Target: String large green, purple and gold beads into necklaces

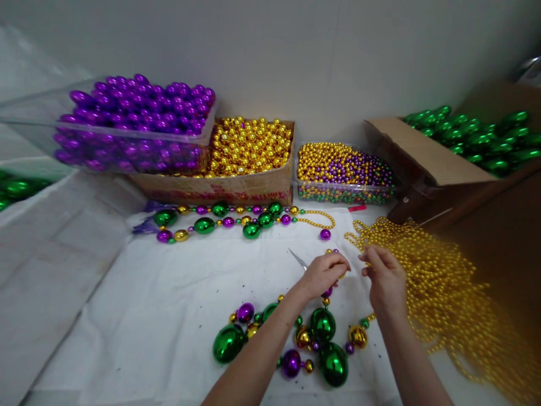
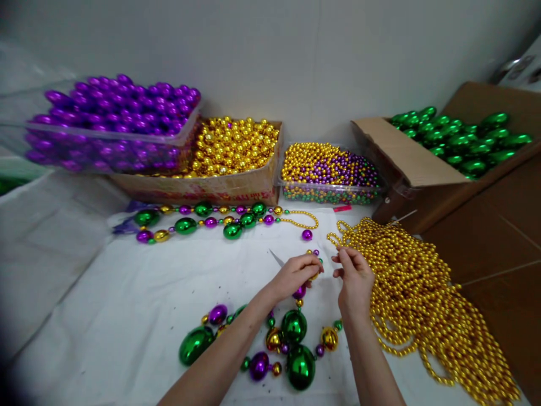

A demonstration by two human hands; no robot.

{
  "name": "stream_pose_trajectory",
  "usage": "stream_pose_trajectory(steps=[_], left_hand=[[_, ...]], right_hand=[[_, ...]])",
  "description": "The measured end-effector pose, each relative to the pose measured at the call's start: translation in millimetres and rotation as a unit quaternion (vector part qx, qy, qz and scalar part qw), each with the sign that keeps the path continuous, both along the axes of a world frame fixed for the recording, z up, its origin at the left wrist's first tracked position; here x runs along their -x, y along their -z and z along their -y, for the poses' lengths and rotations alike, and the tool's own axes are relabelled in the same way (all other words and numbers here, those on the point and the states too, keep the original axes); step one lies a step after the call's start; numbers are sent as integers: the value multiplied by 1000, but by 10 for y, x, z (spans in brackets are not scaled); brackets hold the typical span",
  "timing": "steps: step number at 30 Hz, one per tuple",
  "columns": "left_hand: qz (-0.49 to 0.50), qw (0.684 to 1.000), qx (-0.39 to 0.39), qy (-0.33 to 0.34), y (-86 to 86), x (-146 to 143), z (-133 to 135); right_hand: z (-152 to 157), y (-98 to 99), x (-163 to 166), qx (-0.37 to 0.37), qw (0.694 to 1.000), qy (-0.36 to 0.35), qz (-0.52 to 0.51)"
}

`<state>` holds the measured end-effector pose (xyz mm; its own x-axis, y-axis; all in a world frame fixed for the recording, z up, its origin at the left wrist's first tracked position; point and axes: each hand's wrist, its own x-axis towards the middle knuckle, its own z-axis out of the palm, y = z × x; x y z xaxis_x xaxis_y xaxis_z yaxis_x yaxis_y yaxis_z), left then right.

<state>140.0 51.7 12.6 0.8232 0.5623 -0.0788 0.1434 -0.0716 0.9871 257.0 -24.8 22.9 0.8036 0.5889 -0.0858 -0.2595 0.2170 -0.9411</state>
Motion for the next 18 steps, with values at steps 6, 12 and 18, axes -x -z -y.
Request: stream_pose_trajectory(steps=[6, 12, 18], left_hand=[[-3, 983, -182, 2, -72, -29, -39], [-6, 972, -232, 34, -113, 2, -62], [-60, 952, -297, 36, -102, 129, -108]], right_hand=[[55, -8, -68, 2, 1000, -4, -16], [97, 8, -58, -11, 999, 39, -30], [146, 0, -71, -25, 997, 76, -23]])
